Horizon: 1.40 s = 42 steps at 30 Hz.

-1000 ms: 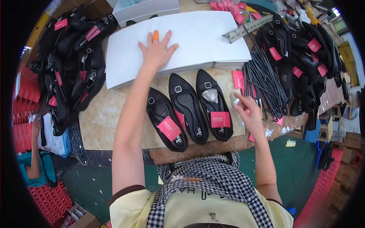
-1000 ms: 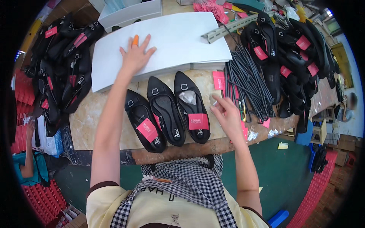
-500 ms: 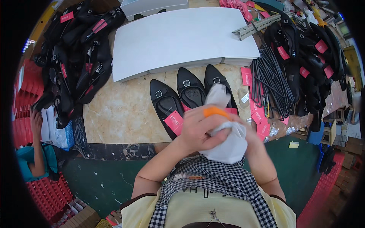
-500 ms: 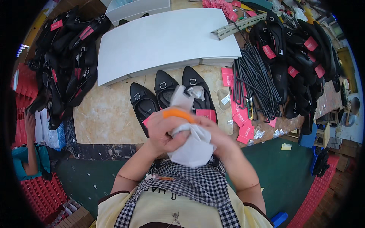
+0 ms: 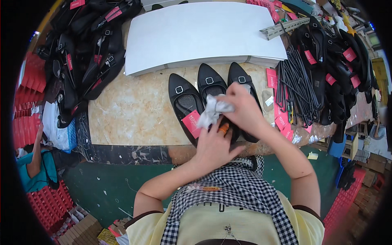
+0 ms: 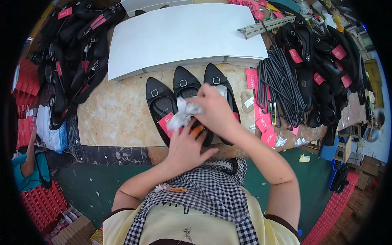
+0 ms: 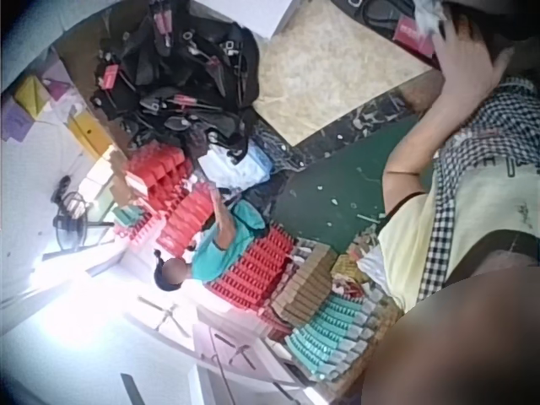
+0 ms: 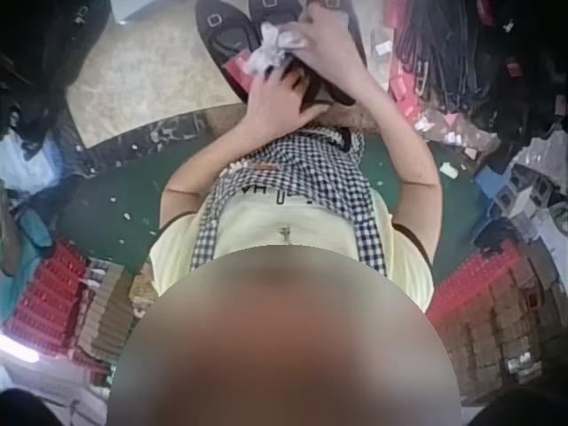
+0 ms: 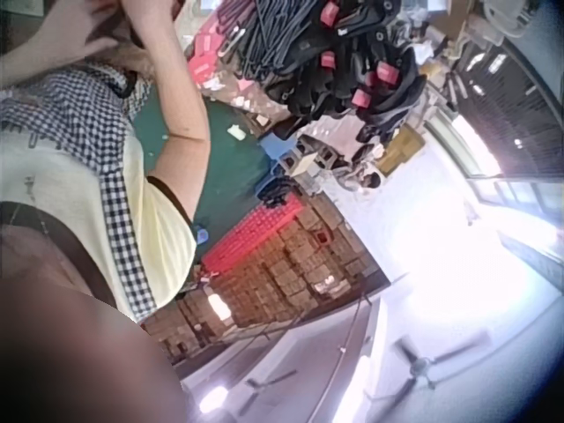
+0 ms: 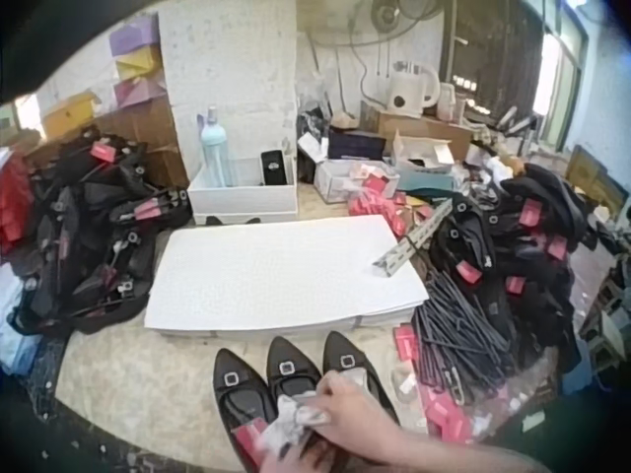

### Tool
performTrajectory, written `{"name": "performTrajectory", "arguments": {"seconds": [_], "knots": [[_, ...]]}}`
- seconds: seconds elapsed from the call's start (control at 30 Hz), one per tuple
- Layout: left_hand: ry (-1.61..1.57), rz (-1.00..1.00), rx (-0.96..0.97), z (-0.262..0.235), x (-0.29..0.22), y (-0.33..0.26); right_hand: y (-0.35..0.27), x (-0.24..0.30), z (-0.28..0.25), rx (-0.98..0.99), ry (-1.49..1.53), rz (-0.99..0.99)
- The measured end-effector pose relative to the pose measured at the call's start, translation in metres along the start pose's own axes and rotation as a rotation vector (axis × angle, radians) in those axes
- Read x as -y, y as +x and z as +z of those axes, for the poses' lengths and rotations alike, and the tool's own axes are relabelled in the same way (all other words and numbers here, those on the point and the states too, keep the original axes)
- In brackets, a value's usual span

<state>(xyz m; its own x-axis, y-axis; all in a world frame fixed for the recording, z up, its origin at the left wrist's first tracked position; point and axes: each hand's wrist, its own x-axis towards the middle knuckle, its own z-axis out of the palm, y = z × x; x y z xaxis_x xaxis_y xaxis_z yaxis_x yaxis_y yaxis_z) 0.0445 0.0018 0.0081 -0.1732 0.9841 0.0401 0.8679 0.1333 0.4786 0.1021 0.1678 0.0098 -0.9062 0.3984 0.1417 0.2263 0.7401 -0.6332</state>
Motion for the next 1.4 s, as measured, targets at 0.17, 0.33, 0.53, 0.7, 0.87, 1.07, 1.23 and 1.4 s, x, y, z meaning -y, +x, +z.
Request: {"name": "performTrajectory", "arguments": {"seconds": [0.17, 0.33, 0.53, 0.7, 0.87, 1.07, 1.23, 1.4], "knots": [[0.033, 0.079, 0.097, 0.005, -0.014, 0.009, 0.044, -0.006, 0.049, 0.000, -0.621, -0.144], [0.116, 0.057, 0.063, 0.007, -0.007, 0.005, 0.038, -0.001, -0.004, 0.071, -0.166, -0.095], [0.098, 0.210, 0.217, -0.014, 0.005, 0.034, 0.070, -0.031, 0.019, 0.077, -0.467, 0.053], [0.503, 0.188, -0.571, -0.077, 0.112, 0.190, 0.022, -0.020, -0.026, -0.148, -0.242, 0.002], [0.354, -0.188, -0.437, -0.057, 0.162, 0.218, -0.032, -0.005, -0.042, -0.203, -0.134, 0.108], [-0.171, 0.441, -0.261, -0.064, 0.009, 0.109, -0.056, -0.016, -0.044, -0.347, 1.150, 0.618], [-0.396, 0.480, -0.489, -0.085, 0.006, 0.057, -0.045, 0.021, -0.027, -0.074, 1.898, 0.774], [-0.376, -0.043, -0.894, -0.070, 0.040, 0.019, 0.000, 0.053, -0.038, 0.103, 0.421, 0.179]]}}
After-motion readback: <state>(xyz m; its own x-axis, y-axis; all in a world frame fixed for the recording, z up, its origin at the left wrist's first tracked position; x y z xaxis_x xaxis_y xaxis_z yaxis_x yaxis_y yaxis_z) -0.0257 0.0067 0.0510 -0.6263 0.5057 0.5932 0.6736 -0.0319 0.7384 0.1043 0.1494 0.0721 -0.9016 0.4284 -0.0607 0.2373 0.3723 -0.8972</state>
